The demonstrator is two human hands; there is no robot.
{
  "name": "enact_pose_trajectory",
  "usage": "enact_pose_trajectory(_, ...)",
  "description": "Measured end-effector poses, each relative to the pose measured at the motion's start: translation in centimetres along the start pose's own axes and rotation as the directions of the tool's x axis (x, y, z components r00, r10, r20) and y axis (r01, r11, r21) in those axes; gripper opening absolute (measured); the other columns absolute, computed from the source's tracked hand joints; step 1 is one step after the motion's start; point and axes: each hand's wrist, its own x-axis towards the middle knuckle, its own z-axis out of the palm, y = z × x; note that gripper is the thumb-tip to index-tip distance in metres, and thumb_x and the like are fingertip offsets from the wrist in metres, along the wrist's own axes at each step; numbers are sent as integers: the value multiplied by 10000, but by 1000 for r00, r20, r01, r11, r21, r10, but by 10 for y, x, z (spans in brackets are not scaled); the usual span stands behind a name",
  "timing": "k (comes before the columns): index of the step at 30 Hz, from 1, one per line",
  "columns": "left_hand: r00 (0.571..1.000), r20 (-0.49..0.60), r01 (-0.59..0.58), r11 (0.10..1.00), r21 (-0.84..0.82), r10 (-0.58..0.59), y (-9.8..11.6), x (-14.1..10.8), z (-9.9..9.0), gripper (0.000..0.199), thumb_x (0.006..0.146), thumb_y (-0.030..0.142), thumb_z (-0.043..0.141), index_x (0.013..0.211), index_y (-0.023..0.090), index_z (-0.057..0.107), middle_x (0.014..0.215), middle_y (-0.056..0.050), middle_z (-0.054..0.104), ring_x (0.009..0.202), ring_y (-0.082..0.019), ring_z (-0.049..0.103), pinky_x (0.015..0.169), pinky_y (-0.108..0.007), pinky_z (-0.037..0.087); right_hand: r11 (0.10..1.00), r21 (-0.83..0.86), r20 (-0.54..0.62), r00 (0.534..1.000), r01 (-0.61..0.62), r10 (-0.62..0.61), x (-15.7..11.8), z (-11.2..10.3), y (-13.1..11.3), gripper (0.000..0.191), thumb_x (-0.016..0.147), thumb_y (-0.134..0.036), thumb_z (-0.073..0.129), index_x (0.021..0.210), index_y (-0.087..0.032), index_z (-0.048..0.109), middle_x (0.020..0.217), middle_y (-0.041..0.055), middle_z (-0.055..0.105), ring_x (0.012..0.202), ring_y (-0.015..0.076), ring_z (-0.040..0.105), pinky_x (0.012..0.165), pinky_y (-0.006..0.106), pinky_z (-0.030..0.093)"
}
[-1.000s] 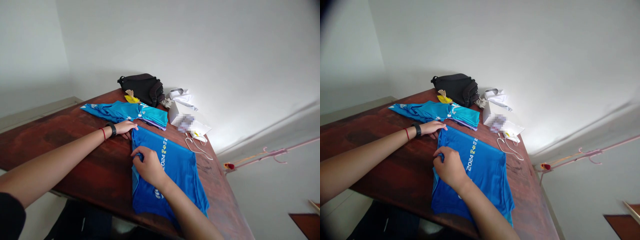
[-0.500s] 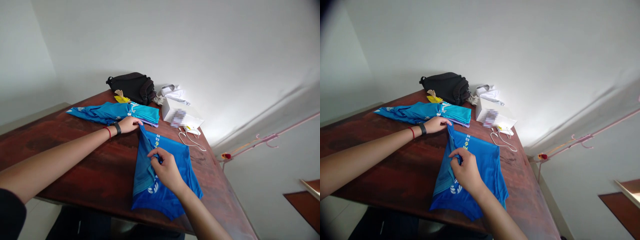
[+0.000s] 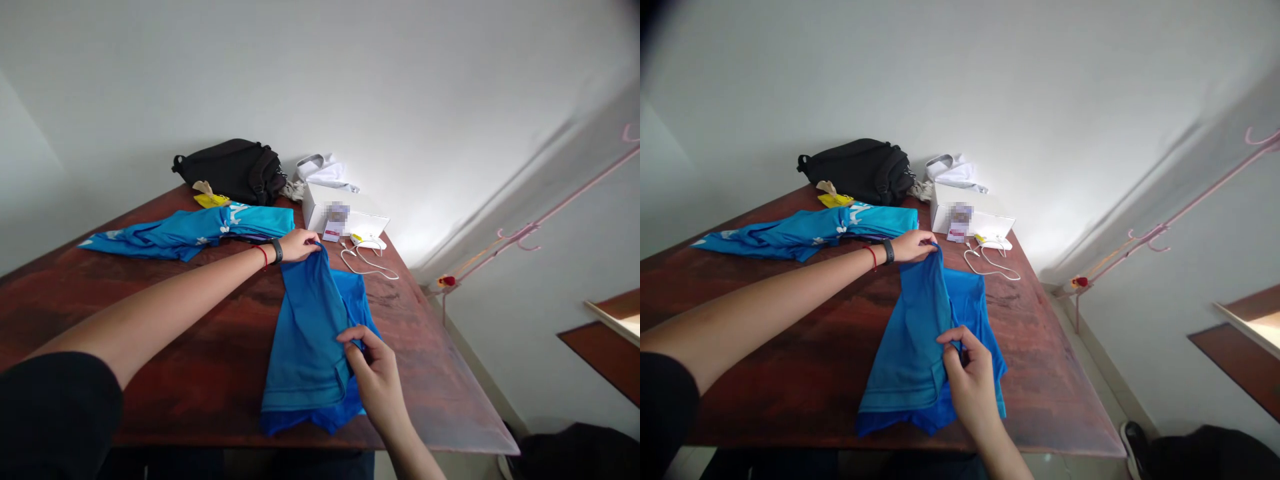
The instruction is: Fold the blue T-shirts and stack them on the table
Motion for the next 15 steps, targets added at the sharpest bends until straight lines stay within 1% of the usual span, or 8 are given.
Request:
enact_pose_trajectory(3,998,55,4,999,-50,-2,-5,23,23,242,902,358,600,956,136,681,907,-71,744,849,-209,686,758,-286,514,999,13,-67,997,-35,36,-7,-15,15,241,839,-403,599,820,-175,676,559,-62,361,484,98,304,455,217,233)
enact_pose_trajectory(6,995,96,-8,997,-79,15,-8,44,48,227,906,358,601,941,143,665,919,-66,743,867,-204,687,761,-282,511,995,37,-116,989,-88,91,-11,-26,29,272,835,-435,604,817,-173,673,544,-72,308,477,99,278,452,218,209)
enact_pose_trajectory(8,994,106,-23,996,-81,32,-5,57,64,224,915,366,594,943,154,662,944,-61,738,890,-207,679,784,-292,508,993,54,-136,984,-110,116,-13,-32,38,283,839,-445,602,824,-172,672,546,-75,287,479,100,267,452,221,199)
enact_pose_trajectory(12,989,140,-39,997,-59,47,5,78,93,188,925,343,585,960,173,658,999,-56,727,931,-204,668,820,-296,501,991,70,-182,975,-113,124,-17,-41,56,286,847,-444,601,838,-167,670,574,-64,323,508,103,277,477,226,213)
enact_pose_trajectory(15,981,192,-31,999,-24,35,10,89,110,166,899,337,627,921,177,665,981,-58,730,903,-201,672,784,-280,497,986,67,-174,971,-154,163,-19,-45,65,299,836,-454,596,843,-165,669,579,-62,329,510,108,280,474,229,218)
